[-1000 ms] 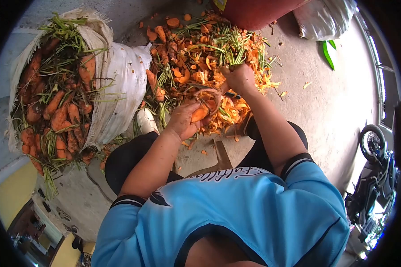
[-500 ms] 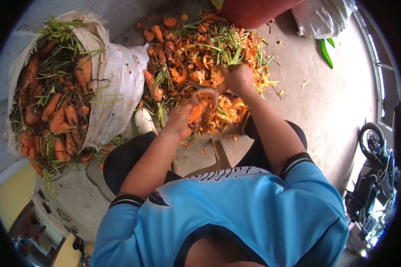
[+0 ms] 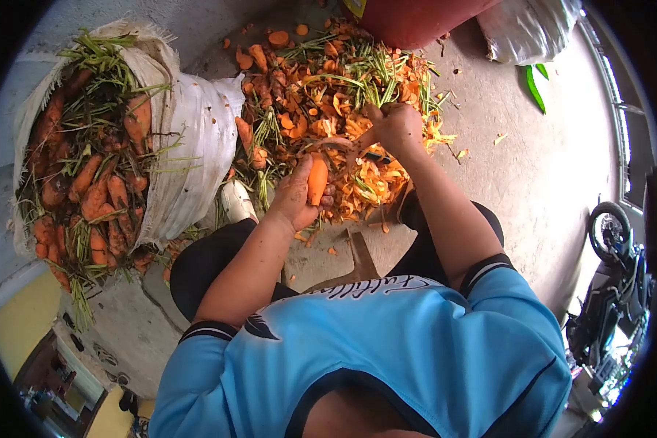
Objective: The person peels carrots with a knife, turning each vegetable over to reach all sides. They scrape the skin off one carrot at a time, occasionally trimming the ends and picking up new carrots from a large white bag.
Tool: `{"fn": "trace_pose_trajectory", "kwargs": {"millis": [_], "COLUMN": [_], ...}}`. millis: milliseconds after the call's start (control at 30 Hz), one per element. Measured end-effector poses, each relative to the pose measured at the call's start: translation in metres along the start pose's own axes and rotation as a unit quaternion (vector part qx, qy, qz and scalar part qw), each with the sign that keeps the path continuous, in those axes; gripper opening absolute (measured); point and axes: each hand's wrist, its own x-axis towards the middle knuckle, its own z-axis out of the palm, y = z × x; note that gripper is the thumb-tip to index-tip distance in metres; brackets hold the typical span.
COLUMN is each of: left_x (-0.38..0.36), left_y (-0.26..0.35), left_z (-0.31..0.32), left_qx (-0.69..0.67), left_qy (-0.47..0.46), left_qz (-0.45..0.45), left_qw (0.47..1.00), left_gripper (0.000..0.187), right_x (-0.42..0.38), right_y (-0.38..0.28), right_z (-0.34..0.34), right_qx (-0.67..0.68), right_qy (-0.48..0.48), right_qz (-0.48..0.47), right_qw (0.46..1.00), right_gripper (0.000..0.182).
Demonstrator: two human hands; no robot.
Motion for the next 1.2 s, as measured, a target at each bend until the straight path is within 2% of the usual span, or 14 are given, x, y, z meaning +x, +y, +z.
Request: {"fn": "trace_pose_trajectory", "kwargs": {"millis": [67,200,300,333,433,567,600,733,800,867,933,1000,1133,1200], "left_x": [0.003,-0.001,-0.004,-0.003,0.002,0.002,-0.005,-0.005,-0.005,-0.005,-0.001,0.003,0.001,0.004], "left_y": [-0.002,-0.002,0.001,0.001,-0.002,-0.006,-0.003,0.002,0.002,0.003,0.001,-0.002,-0.001,-0.001], "left_z": [-0.005,-0.005,0.004,0.006,0.001,-0.006,0.000,-0.004,-0.004,-0.005,-0.008,-0.012,-0.010,-0.013], "left_qx": [0.011,-0.013,-0.088,-0.119,-0.035,-0.015,-0.007,0.034,0.102,0.166,0.225,0.277,0.316,0.385], "left_qy": [-0.003,-0.020,-0.013,-0.002,-0.046,0.014,0.020,-0.014,-0.064,-0.082,-0.067,-0.094,-0.097,-0.068], "left_qz": [0.017,0.056,0.015,-0.007,0.001,0.027,0.024,-0.022,0.011,0.043,0.073,0.108,0.120,0.132], "left_qw": [1.000,0.998,0.996,0.993,0.998,0.999,0.999,0.999,0.993,0.982,0.969,0.950,0.936,0.911], "left_gripper": [0.034,0.030,0.028,0.027,0.026,0.022,0.022,0.026,0.029,0.032,0.035,0.040,0.042,0.043], "right_x": [0.001,-0.014,-0.017,-0.023,-0.025,0.018,0.013,0.001,0.008,0.020,0.010,0.000,0.020,0.008], "right_y": [0.001,-0.009,0.000,0.000,-0.008,0.019,0.010,0.004,0.013,0.021,0.011,0.009,0.016,0.010], "right_z": [-0.002,0.006,0.029,0.028,0.018,0.005,-0.004,0.010,0.001,-0.002,0.002,0.012,-0.014,-0.015], "right_qx": [0.031,0.034,-0.022,-0.011,-0.042,0.003,0.019,-0.085,-0.084,-0.029,-0.058,-0.098,-0.038,-0.018], "right_qy": [-0.016,-0.068,-0.061,-0.043,-0.056,-0.020,-0.048,-0.042,-0.053,-0.072,-0.043,-0.004,-0.049,-0.041], "right_qz": [0.022,-0.019,-0.060,-0.117,-0.092,0.023,0.044,0.015,-0.037,0.038,0.005,-0.056,0.098,0.056], "right_qw": [0.999,0.997,0.996,0.992,0.993,1.000,0.998,0.995,0.994,0.996,0.997,0.994,0.993,0.997], "right_gripper": [0.036,0.036,0.034,0.034,0.035,0.033,0.034,0.036,0.035,0.035,0.037,0.037,0.032,0.033]}}
